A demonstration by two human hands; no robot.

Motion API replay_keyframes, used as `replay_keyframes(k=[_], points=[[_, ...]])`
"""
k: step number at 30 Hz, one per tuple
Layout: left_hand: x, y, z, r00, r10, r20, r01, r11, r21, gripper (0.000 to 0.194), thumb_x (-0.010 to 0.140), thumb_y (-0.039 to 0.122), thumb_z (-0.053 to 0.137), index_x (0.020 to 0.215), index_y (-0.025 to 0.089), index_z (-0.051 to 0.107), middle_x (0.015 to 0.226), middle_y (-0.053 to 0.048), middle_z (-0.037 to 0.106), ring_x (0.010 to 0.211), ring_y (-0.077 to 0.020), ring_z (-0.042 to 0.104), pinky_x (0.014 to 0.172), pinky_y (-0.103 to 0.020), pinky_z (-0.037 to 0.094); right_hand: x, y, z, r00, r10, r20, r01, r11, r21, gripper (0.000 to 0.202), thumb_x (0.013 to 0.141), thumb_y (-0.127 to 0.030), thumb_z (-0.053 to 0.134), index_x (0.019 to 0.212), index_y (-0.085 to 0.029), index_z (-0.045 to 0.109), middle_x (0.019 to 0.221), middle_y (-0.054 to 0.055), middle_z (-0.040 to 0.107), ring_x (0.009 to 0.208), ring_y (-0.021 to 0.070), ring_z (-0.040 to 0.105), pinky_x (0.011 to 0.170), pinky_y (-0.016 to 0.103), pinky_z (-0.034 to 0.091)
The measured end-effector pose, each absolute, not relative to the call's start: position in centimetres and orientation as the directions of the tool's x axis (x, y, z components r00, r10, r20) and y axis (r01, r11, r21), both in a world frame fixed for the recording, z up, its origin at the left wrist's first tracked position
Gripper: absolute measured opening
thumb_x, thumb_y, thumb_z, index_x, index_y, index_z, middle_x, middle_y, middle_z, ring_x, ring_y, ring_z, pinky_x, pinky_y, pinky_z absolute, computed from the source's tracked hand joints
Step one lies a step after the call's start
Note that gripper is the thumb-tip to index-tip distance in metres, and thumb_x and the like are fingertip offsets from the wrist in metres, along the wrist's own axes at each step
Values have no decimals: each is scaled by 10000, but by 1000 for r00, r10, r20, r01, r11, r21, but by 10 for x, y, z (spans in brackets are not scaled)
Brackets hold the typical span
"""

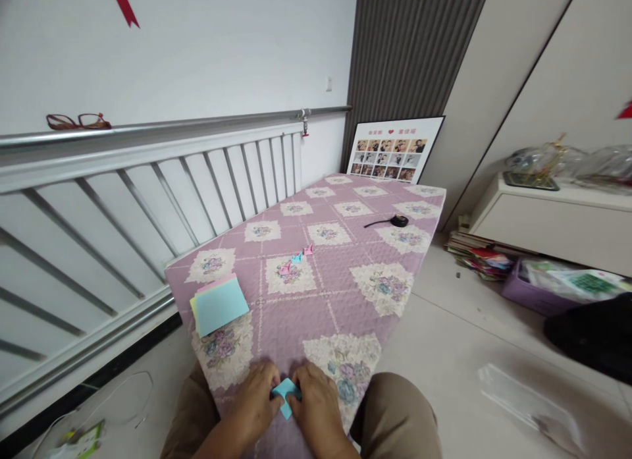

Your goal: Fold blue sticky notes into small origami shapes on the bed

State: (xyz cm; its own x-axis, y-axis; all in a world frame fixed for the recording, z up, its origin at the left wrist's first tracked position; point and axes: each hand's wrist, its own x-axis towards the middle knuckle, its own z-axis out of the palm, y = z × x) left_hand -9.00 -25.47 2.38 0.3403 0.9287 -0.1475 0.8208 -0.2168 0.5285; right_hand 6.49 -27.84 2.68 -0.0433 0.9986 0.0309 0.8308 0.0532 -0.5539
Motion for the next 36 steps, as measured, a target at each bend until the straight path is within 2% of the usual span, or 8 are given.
replay_keyframes(k=[4,9,15,17,20,23,30,36], points=[[-95,-254,22,393,909,-137,795,-261,547,276,719,88,546,962,217,528,946,1,564,919,-170,494,790,-270,345,64,-279,25,-90,995,44,812,99,-576,131,688,-104,532,744,-220,555,798,-13,629,839,187,568,782,323,337],[-99,-250,19,464,875,-139,769,-320,553,70,746,132,579,741,194,547,902,2,555,864,-153,498,752,-253,354,67,-277,27,-168,984,63,793,172,-585,123,692,-89,535,715,-210,535,721,-44,618,741,148,566,750,291,349],[-98,-250,27,477,875,-82,748,-355,560,146,798,80,513,844,206,570,908,18,564,854,-129,510,737,-234,361,73,-268,39,-283,950,134,759,307,-575,139,727,-79,557,724,-218,560,741,-45,612,748,134,554,724,251,369],[-98,-250,30,470,882,13,769,-417,484,163,819,77,502,869,215,574,939,13,563,896,-146,503,780,-260,357,73,-264,40,-296,935,198,780,356,-515,136,759,-85,564,734,-218,573,767,-27,608,787,154,538,752,275,358],[-98,-250,25,479,865,153,824,-502,262,159,868,95,473,849,212,579,914,-3,572,886,-181,495,797,-310,358,70,-261,33,-315,891,327,831,425,-359,113,816,-125,575,749,-216,583,767,-6,592,793,175,508,781,314,339],[-97,-251,12,497,852,168,835,-522,175,177,903,124,457,818,207,588,876,-12,584,855,-197,497,801,-344,357,66,-262,20,-338,865,370,843,453,-290,148,838,-133,581,713,-212,575,741,-9,578,768,170,494,800,327,329],[-101,-264,-5,492,860,132,837,-509,199,154,895,148,505,830,224,621,880,2,610,852,-189,513,810,-351,342,67,-275,6,-360,872,333,835,460,-301,107,809,-139,621,746,-221,595,770,-11,584,781,172,498,780,308,340],[-105,-272,2,358,930,76,838,-357,413,112,853,168,548,795,234,617,924,14,603,907,-188,495,820,-337,316,78,-274,8,-312,930,192,822,366,-437,96,787,-147,639,789,-243,631,811,1,605,826,187,532,785,315,348]])
